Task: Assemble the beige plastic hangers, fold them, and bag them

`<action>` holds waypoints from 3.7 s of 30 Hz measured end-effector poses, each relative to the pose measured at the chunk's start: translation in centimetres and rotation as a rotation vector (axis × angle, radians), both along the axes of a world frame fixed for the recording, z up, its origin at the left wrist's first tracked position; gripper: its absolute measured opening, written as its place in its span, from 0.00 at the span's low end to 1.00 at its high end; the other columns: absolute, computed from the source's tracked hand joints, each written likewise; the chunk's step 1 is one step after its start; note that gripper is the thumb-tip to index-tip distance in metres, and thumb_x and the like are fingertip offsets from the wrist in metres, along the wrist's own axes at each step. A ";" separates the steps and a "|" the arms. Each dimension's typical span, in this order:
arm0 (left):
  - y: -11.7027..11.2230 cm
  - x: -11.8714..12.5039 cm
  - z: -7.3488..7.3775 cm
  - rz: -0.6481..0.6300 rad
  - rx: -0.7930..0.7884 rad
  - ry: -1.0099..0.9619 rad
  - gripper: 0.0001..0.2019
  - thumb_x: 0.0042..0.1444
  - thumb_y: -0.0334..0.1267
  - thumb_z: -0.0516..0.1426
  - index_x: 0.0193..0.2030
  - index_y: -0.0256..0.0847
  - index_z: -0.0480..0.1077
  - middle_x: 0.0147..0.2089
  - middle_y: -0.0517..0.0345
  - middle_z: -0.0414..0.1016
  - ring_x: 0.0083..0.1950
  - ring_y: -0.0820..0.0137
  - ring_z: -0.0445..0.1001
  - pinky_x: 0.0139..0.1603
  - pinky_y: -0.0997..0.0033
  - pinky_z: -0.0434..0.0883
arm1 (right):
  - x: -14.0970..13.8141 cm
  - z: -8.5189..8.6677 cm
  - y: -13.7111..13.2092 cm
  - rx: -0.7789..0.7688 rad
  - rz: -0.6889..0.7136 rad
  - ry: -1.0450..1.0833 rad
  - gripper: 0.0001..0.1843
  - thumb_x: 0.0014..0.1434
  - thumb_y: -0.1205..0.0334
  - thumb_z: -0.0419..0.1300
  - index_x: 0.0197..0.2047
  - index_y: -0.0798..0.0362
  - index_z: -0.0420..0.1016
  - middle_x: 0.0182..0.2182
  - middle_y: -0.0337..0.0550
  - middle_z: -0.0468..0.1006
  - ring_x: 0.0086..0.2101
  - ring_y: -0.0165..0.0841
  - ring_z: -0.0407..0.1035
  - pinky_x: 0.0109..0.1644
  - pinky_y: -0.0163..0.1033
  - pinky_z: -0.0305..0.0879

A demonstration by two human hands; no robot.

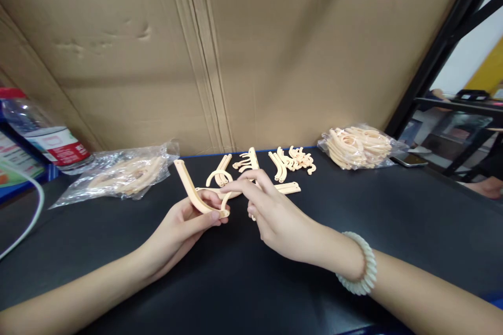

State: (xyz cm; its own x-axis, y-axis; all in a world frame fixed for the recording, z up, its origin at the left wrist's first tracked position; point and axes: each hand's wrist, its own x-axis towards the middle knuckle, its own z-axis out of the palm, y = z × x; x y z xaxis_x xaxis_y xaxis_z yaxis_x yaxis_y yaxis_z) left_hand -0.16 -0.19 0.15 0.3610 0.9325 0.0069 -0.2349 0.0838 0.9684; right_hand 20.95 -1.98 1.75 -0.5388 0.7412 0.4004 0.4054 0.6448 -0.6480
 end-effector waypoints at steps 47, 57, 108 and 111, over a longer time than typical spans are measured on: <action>0.3 -0.2 -1.1 -0.091 0.113 0.057 0.12 0.51 0.33 0.67 0.37 0.38 0.68 0.35 0.62 0.76 0.38 0.72 0.77 0.46 0.70 0.73 | -1.4 -2.3 1.2 -0.755 -0.110 0.687 0.16 0.50 0.54 0.71 0.37 0.56 0.76 0.28 0.40 0.79 0.31 0.30 0.74 0.32 0.33 0.69; 0.1 -0.1 -0.9 -0.167 0.145 0.052 0.10 0.51 0.31 0.66 0.36 0.38 0.70 0.34 0.64 0.74 0.36 0.75 0.75 0.43 0.74 0.72 | -1.4 -2.3 1.6 -0.691 -0.021 0.657 0.14 0.50 0.58 0.70 0.37 0.57 0.76 0.26 0.39 0.79 0.26 0.29 0.74 0.34 0.35 0.73; 2.1 -2.1 0.3 0.090 -0.073 0.020 0.11 0.48 0.33 0.69 0.36 0.37 0.75 0.38 0.54 0.81 0.43 0.69 0.80 0.49 0.74 0.75 | 6.4 1.7 4.7 -0.310 0.053 -0.086 0.09 0.53 0.60 0.67 0.38 0.54 0.77 0.31 0.40 0.78 0.30 0.30 0.73 0.34 0.35 0.71; 2.1 -2.2 0.3 0.058 -0.067 0.030 0.11 0.48 0.34 0.69 0.37 0.37 0.75 0.44 0.52 0.80 0.48 0.65 0.79 0.53 0.70 0.74 | 6.5 1.7 4.7 -0.192 0.053 -0.253 0.06 0.54 0.63 0.65 0.36 0.54 0.79 0.31 0.40 0.77 0.29 0.29 0.70 0.32 0.33 0.68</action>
